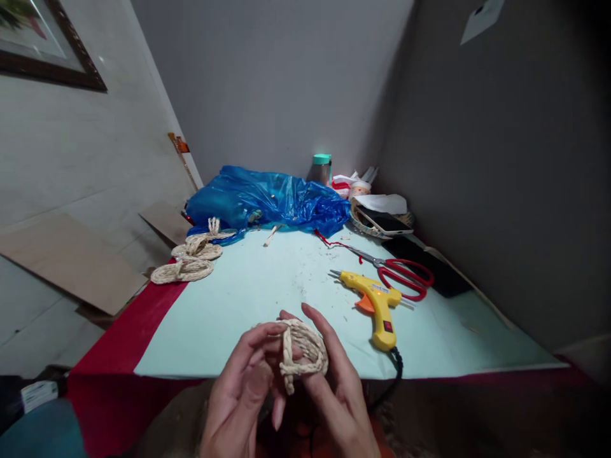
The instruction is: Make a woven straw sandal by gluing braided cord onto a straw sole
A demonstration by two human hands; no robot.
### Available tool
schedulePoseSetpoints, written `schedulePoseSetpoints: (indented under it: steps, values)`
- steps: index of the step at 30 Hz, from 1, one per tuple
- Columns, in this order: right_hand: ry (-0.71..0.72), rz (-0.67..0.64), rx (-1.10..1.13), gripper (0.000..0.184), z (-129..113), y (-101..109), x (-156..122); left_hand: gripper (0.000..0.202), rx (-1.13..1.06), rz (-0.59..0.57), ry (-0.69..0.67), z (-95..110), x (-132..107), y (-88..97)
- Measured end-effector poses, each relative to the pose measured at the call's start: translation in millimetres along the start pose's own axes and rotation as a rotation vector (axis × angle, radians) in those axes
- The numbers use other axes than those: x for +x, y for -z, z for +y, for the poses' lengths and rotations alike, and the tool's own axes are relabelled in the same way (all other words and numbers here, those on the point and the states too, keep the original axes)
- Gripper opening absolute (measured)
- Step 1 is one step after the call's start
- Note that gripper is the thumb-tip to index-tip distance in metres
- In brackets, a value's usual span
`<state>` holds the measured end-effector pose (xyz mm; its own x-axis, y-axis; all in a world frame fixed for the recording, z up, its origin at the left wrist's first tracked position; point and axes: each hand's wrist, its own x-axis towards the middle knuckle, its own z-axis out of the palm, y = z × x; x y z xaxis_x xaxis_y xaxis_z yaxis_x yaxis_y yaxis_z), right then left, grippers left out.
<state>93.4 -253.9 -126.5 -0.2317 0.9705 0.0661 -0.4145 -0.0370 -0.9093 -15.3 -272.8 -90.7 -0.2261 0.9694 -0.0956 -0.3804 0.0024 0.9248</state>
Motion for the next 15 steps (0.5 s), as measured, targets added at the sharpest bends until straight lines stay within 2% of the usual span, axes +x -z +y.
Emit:
schedulePoseSetpoints:
  steps: [3, 6, 8, 9, 10, 12, 15]
  values:
    - [-0.002, 0.037, 0.022, 0.060, -3, 4, 5, 0.038, 0.214, 0.076, -0.128, 3, 1, 6.6]
    - [-0.005, 0.045, -0.002, 0.059, -11, 9, 10, 0.026, 0.572, 0.207, -0.405, 9, 7, 14.4]
    - [-0.005, -0.007, -0.032, 0.059, -19, 11, 12, 0.022, 0.741, 0.135, -0.543, 13, 13, 17.8]
    - [0.000, -0.037, -0.052, 0.059, -23, 12, 12, 0.022, 0.774, 0.053, -0.535, 14, 15, 18.3]
    - [0.006, -0.062, -0.075, 0.059, -26, 13, 13, 0.024, 0.772, -0.034, -0.470, 15, 16, 18.0]
    - [0.007, -0.093, -0.121, 0.058, -31, 15, 13, 0.029, 0.704, -0.162, -0.271, 15, 16, 15.0]
    - [-0.016, -0.085, -0.173, 0.058, -33, 20, 13, 0.042, 0.523, -0.184, -0.040, 11, 9, 7.5]
